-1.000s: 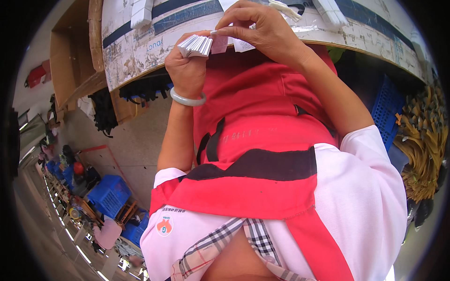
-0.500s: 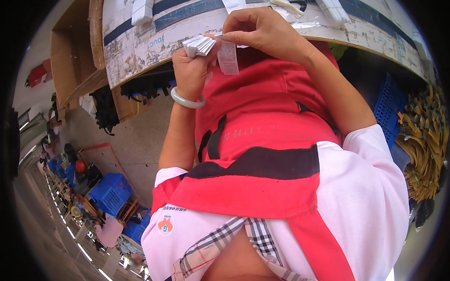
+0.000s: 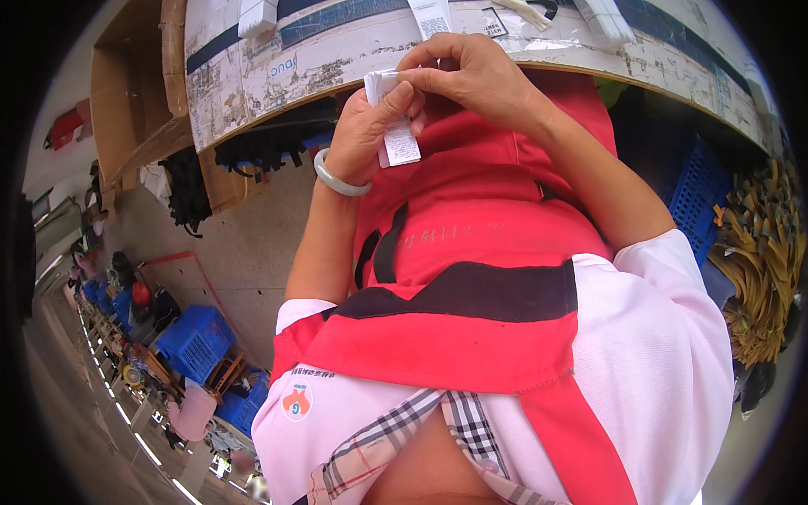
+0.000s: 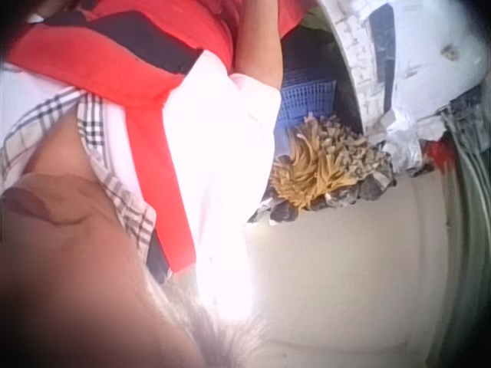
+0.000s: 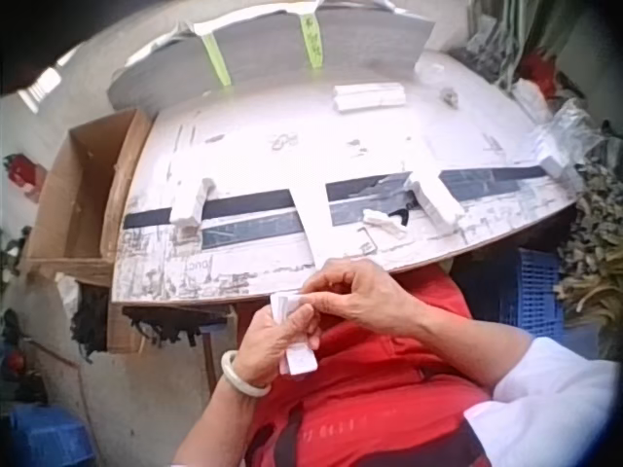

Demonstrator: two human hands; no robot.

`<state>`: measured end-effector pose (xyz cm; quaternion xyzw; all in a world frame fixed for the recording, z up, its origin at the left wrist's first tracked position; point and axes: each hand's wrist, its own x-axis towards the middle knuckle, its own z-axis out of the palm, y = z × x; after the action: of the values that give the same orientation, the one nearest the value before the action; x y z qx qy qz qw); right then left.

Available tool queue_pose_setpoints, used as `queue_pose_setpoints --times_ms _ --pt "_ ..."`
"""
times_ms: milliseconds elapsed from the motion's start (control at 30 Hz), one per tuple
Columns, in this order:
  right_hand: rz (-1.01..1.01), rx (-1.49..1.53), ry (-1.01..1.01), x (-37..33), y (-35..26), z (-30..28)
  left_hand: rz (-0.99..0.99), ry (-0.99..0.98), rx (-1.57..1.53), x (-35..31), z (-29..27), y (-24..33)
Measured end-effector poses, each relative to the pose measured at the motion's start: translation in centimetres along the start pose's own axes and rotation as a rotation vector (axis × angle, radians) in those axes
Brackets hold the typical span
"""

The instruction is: The recorder prepares a mug and then folds a long strip of printed product labels into a neat stack at a workshop table.

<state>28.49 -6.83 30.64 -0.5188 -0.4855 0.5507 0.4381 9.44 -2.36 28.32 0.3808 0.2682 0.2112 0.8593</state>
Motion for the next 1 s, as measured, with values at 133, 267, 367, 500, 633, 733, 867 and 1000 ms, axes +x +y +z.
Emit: queue_pose_setpoints --times_ms 133,267,367,500,633,733,867,1000 --pt "-0.080 -0.110 -0.045 -0.1 0.1 -0.5 0.013 -0.008 -0.067 0.2 -0.5 -0.5" --pt "-0.445 -0.729 0.183 2.7 -0.4 -3.2 0.032 0.083 -0.043 0.3 -0.3 -0.2" --pt "-0.533 -0.959 0.235 5.5 -2.8 -4.3 -0.009 0.122 -0.045 0.8 0.1 0.4" --pt "-0.681 -1.179 0.086 10.3 -2.7 -4.5 -0.003 0.129 -0.065 1.1 -0.3 0.1" --pt "-0.550 -1.343 -0.081 12.4 -2.2 -5.9 0.010 0.142 -0.063 1.2 0.3 0.2" --pt "-0.482 -1.411 -0.023 11.5 -1.8 -6.8 0.008 0.156 -0.091 0.9 0.0 0.0" --pt "-0.490 -1.206 0.119 9.6 -1.9 -6.5 -0.001 0.163 -0.077 1.0 -0.4 -0.3" --pt "-0.517 -0.963 0.335 7.1 -0.9 -6.3 0.026 0.180 -0.076 1.3 -0.5 -0.3"
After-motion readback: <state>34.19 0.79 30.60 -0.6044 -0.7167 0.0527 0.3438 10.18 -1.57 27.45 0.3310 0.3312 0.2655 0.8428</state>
